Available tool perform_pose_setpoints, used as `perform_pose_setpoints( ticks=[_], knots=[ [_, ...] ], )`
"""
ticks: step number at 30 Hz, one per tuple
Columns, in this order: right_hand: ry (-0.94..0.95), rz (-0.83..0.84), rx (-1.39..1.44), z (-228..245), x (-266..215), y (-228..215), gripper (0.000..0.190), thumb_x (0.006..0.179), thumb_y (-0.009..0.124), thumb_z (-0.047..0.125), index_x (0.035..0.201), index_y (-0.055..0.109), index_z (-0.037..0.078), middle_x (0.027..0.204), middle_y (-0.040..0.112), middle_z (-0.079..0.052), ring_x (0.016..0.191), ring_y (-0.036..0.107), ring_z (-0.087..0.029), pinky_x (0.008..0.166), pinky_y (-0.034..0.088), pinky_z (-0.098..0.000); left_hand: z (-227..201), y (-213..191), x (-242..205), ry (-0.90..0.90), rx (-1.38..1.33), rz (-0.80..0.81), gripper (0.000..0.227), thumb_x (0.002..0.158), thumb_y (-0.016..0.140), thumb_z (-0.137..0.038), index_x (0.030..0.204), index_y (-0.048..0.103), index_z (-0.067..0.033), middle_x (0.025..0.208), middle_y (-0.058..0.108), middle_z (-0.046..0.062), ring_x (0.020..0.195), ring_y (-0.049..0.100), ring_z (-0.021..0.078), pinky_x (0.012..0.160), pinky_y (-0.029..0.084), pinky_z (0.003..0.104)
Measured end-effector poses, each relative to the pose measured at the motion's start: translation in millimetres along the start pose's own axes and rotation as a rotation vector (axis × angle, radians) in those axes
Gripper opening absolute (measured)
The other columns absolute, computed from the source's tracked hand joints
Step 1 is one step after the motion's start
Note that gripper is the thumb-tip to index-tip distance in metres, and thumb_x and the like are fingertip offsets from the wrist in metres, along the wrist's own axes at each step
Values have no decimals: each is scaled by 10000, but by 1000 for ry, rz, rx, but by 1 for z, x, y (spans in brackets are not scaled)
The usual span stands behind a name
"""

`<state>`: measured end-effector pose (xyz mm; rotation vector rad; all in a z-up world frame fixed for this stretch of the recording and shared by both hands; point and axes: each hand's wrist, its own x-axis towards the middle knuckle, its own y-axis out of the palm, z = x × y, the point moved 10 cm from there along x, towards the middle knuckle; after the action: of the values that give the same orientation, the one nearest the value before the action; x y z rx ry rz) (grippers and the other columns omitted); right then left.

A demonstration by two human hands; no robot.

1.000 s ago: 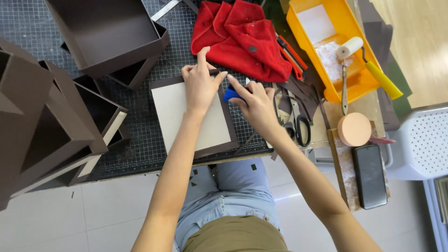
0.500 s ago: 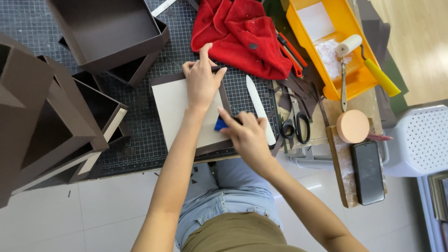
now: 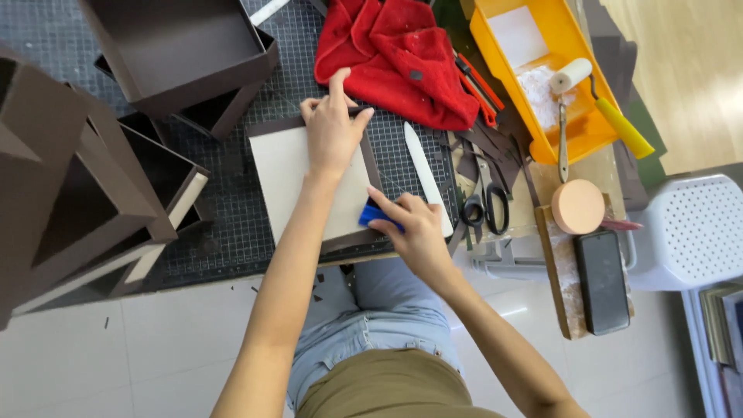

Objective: Assembling cardboard boxes by applying glue to flaps, folding them, and trimming excess material with scissors.

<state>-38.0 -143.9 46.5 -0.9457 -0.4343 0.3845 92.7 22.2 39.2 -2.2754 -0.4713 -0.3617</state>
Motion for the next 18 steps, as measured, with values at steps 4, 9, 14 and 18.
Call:
perform_pose_setpoints(
  ticks=[4,9,14,18],
  knots=[
    [193,-34,158,-19,11,-21,523,938,696,328,1441,557,306,889,532,63,842,556,-89,925,230,-337,2,0,-1,-6,-21,4,681,818,865,-199,1362,461,-135,820,688,-57,829,691,133,926,350,380],
    [-105,-116,-209,7,-5,-32,453,989,682,317,1426,567,340,871,463,83,817,465,-122,818,230,-345,1,-1,0,11,-22,-10,624,840,836,-177,1350,480,-141,793,674,-71,794,680,126,920,339,371],
    [-393,-407,-240,12,43,-32,322,945,745,272,1262,706,311,892,643,67,797,545,-123,845,227,-360,9,2,0,19,-109,-24,384,990,590,-304,1340,502,-172,785,700,-64,794,697,150,951,319,383],
    [-538,-556,-225,1,91,-26,218,943,724,289,1159,741,307,856,608,59,798,536,-148,783,266,-361,6,-4,1,-42,-249,-2,546,1098,202,-539,1368,501,-172,773,722,-21,824,715,181,1004,273,407]
  ],
)
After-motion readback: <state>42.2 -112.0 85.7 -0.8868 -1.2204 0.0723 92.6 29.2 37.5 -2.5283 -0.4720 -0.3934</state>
